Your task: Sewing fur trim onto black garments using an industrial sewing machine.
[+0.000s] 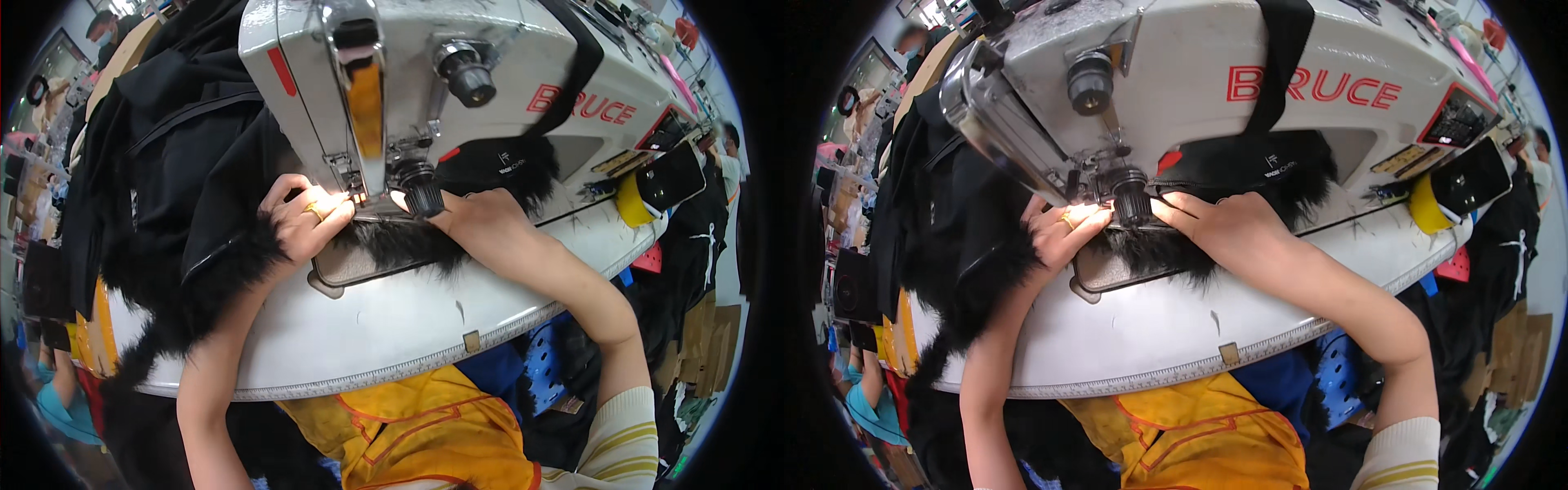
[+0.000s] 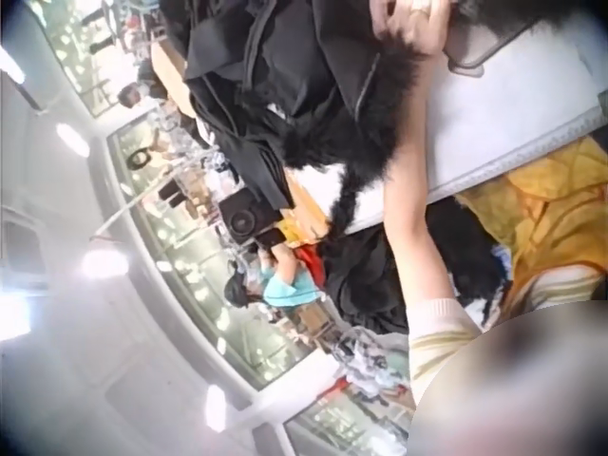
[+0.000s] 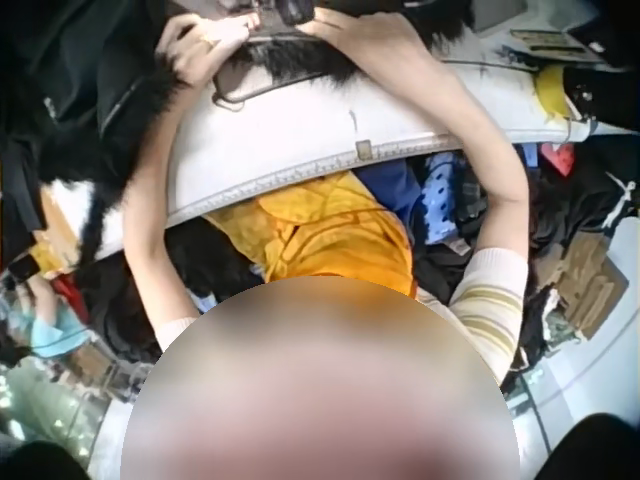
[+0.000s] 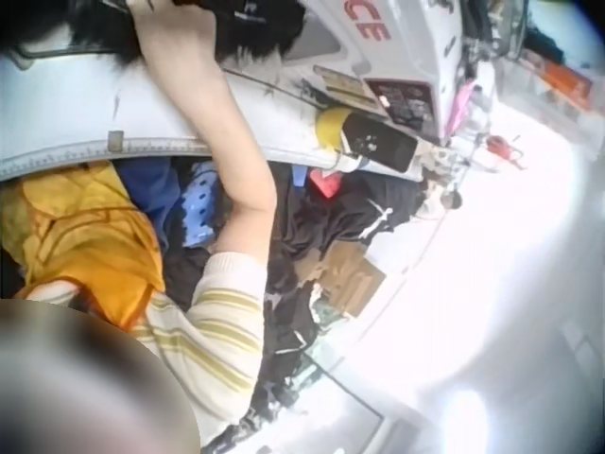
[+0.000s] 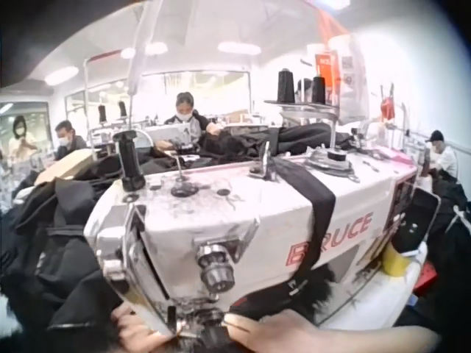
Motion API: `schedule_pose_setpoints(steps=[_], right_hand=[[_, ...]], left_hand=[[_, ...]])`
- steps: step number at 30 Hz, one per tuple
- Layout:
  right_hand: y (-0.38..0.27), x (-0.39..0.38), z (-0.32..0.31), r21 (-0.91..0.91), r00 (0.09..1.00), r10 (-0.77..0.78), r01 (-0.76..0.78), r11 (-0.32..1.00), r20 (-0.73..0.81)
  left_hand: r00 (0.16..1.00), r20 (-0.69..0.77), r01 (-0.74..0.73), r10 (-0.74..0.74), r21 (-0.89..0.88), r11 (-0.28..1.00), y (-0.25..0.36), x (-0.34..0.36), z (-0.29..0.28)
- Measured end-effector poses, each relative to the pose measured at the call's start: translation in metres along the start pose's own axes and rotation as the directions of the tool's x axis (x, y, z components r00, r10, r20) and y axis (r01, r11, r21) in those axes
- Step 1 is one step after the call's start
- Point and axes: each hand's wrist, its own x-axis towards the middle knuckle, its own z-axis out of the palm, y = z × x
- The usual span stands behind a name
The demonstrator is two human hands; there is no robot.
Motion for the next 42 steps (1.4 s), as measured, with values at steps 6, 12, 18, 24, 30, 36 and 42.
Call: schedule_pose_setpoints(steps=[6,12,18,24,30,36,42], right_hand=[[0.009,0.003,-0.001,0.150,0.998,0.021,-0.031,0.988,0.064],[0.008,0.006,-0.004,0.128,0.999,-0.011,0.005,0.992,0.042],[0.007,0.002,0.001,0.093,0.999,-0.029,0.027,0.995,0.026],[0.001,0.015,-0.004,0.067,0.995,-0.049,0.055,0.996,-0.092],[-0.025,0.012,-0.007,-0.130,0.999,-0.041,0.040,0.991,-0.008],[-0.037,-0.011,-0.017,-0.276,0.990,-0.102,0.125,0.953,0.099],[-0.043,0.027,0.009,-0.158,0.995,-0.050,0.037,0.987,-0.081]], left_hand=[[1.000,0.002,-0.001,0.001,0.011,1.000,0.001,-0.001,0.004],[1.000,0.005,0.017,-0.017,-0.007,1.000,0.002,0.000,0.003],[1.000,-0.004,0.002,-0.002,0.013,1.000,0.004,-0.003,0.001],[0.997,-0.083,-0.005,0.000,-0.050,0.999,-0.001,-0.002,0.009],[0.941,0.028,0.337,-0.338,-0.186,0.923,0.004,0.002,-0.002],[0.974,0.170,0.149,-0.148,0.009,0.989,0.031,0.004,-0.018],[0.989,0.109,0.103,-0.102,-0.001,0.995,0.019,0.000,-0.008]])
